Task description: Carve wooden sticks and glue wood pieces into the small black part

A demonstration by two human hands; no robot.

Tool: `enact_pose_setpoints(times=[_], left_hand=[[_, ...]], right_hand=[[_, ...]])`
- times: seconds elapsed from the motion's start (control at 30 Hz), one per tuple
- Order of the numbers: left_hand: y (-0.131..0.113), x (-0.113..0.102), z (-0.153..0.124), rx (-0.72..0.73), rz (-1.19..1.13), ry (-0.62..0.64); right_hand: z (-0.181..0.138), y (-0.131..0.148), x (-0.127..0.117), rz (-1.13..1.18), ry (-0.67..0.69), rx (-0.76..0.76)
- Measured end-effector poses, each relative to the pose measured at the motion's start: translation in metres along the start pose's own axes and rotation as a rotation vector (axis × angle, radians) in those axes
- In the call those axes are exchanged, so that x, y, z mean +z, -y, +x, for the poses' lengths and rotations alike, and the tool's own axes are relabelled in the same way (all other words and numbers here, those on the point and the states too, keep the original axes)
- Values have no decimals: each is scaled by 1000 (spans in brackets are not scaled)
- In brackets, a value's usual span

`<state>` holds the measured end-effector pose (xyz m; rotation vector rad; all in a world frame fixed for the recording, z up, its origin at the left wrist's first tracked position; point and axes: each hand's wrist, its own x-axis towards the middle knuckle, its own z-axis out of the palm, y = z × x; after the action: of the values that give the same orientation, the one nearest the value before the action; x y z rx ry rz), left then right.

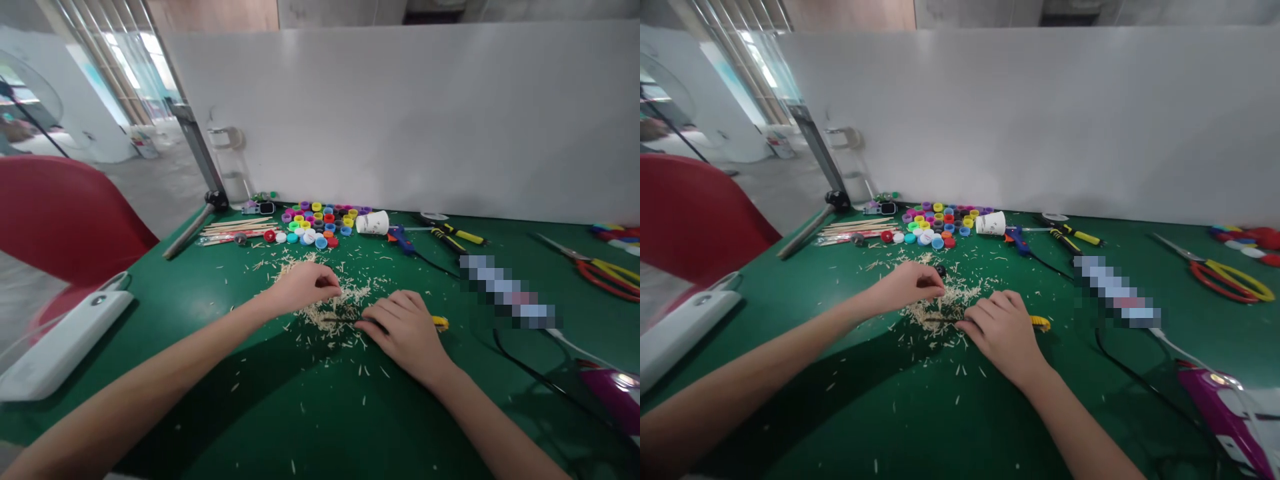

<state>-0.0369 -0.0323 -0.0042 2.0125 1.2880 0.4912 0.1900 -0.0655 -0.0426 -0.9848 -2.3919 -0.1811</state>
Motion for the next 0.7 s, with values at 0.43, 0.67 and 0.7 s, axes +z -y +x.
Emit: enact_pose_setpoints(times=[0.43,0.67,0.7], left_hand=[[-2,9,0,102,70,18],[-6,10,-5,137,89,16],[-6,11,-5,139,92,13]], right_hand=[[3,3,15,-219,-73,-45],[5,2,17,-192,17,-79],[5,2,17,-200,12,-82]])
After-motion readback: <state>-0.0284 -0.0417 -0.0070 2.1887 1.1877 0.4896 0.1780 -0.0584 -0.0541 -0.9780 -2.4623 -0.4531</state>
